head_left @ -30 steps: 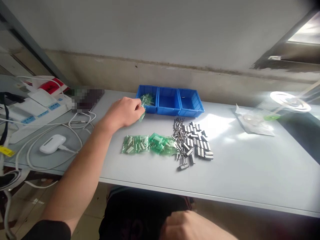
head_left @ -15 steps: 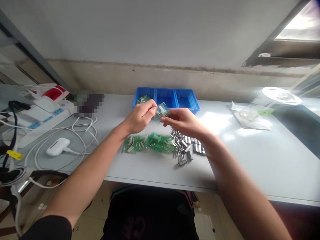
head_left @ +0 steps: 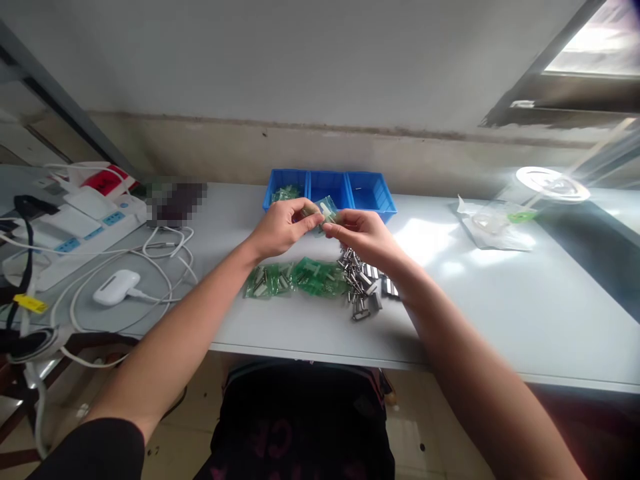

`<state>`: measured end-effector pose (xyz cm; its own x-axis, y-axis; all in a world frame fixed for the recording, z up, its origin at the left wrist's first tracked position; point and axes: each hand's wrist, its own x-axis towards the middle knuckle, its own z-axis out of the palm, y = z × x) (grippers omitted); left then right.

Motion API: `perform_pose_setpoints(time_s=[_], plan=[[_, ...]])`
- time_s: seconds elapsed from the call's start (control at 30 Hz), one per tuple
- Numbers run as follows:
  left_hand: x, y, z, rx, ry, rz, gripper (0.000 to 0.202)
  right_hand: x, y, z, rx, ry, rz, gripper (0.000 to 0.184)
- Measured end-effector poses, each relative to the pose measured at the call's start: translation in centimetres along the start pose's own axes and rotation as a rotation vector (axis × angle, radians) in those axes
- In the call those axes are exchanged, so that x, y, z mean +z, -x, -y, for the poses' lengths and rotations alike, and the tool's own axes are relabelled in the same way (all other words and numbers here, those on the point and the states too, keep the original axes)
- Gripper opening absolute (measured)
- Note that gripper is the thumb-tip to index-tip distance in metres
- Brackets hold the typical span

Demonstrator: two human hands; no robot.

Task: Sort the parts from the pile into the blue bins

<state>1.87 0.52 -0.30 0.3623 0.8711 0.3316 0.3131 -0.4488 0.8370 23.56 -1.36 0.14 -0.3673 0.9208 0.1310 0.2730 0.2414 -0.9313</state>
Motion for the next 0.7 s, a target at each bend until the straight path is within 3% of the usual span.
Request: perform_pose_setpoints(time_s=[0.4, 0.7], plan=[[0.32, 0.21, -0.45, -0.017, 0.185, 0.021, 0.037, 0.21, 0.3, 0.53, -0.043, -0.096, -0.038, 0.039], [0.15, 0.0, -0.14, -0.019, 0.183, 0.014, 0.037, 0.69, 0.28, 0.2, -0.052, -0.132, -0.079, 0.033]])
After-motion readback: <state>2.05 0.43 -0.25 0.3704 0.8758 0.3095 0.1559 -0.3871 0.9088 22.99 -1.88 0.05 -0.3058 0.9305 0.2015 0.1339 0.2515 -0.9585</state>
